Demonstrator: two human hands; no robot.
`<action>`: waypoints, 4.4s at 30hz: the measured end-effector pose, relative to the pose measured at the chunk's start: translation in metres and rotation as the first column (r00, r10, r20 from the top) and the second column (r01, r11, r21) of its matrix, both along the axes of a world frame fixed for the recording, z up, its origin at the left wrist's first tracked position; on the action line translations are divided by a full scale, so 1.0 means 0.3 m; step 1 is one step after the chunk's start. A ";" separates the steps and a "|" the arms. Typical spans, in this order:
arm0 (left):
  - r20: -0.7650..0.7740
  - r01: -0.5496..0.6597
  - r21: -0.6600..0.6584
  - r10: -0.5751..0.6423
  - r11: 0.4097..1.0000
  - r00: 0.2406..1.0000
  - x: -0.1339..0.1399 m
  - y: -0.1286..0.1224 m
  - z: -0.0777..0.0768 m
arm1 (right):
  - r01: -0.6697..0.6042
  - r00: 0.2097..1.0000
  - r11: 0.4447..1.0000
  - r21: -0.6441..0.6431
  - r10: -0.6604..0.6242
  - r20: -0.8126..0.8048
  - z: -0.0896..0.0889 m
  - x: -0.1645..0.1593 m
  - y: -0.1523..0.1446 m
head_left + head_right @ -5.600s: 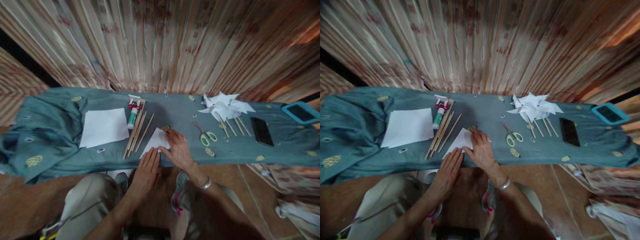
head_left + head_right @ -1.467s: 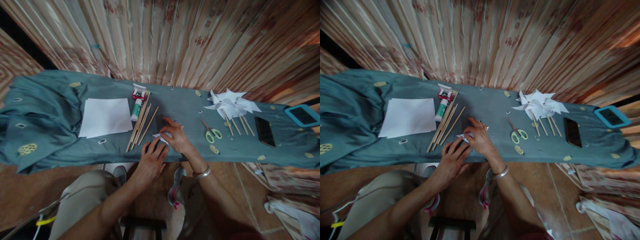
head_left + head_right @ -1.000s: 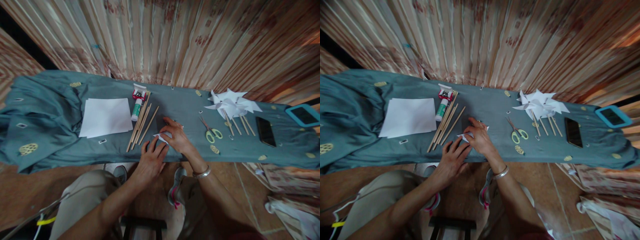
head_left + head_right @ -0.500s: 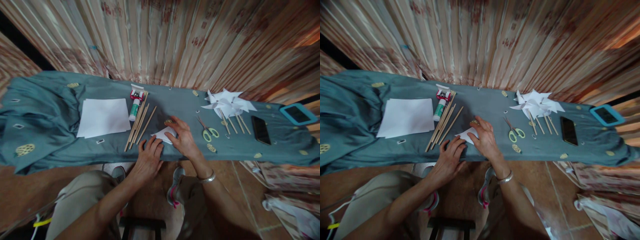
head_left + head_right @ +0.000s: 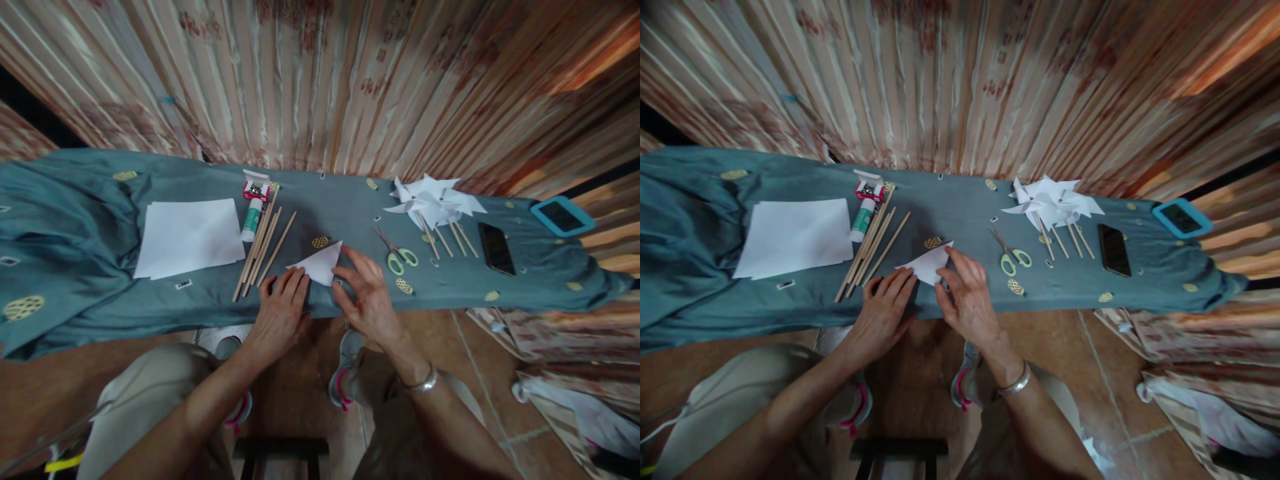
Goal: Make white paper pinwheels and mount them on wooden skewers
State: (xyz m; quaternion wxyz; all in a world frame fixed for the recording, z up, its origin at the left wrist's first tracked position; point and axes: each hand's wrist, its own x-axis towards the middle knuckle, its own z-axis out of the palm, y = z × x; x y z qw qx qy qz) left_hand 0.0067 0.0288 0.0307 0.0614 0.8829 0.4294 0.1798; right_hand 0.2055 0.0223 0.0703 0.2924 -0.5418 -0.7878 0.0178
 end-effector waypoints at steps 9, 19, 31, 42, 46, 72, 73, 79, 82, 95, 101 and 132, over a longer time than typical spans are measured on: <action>-0.021 -0.024 0.007 0.024 1.000 1.000 0.002 0.007 0.003 | -0.013 0.878 0.968 -0.251 0.132 0.461 0.011 -0.064 -0.127; -0.045 -0.046 -0.011 0.045 0.999 0.998 0.004 0.014 0.009 | 0.060 0.816 0.939 -0.338 0.149 0.559 -0.050 -0.098 -0.132; -0.083 -0.048 0.013 0.049 0.999 0.995 0.009 0.016 0.005 | 0.209 0.874 0.900 -0.382 0.004 0.487 -0.062 -0.105 -0.158; -0.108 -0.050 0.029 0.053 0.998 0.993 0.011 0.016 0.007 | 0.066 0.980 0.988 -0.142 -0.037 0.197 0.019 -0.012 -0.043; -0.102 -0.047 0.055 0.052 0.997 0.993 0.011 0.016 0.001 | -0.093 0.970 0.988 -0.125 0.118 0.211 -0.002 -0.096 0.009; -0.130 -0.051 0.033 0.055 0.998 0.990 0.010 0.009 0.009 | -0.018 0.941 0.970 -0.241 0.098 0.324 -0.114 -0.051 0.014; -0.130 -0.053 0.030 0.056 0.998 0.990 0.010 0.010 0.008 | -0.017 0.941 0.970 -0.243 0.098 0.325 -0.116 -0.050 0.014; -0.120 -0.049 0.025 0.052 0.998 0.991 0.008 0.012 0.005 | -0.002 0.941 0.967 -0.256 0.088 0.326 -0.120 -0.050 0.011; -0.114 -0.047 0.019 0.049 0.999 0.992 0.007 0.012 0.004 | 0.000 0.945 0.966 -0.259 0.085 0.316 -0.118 -0.053 0.011; -0.110 -0.051 -0.004 0.051 0.999 0.993 0.009 0.013 0.001 | 0.020 0.963 0.965 -0.262 0.052 0.265 -0.110 -0.029 0.033; -0.122 -0.067 -0.002 0.067 0.998 0.990 0.011 0.010 0.008 | 0.131 0.963 0.957 -0.259 -0.061 0.262 -0.112 -0.010 0.056; -0.207 -0.044 0.041 0.051 0.998 0.977 0.014 -0.010 0.016 | -0.011 0.986 0.989 -0.151 0.036 0.162 -0.126 -0.050 -0.072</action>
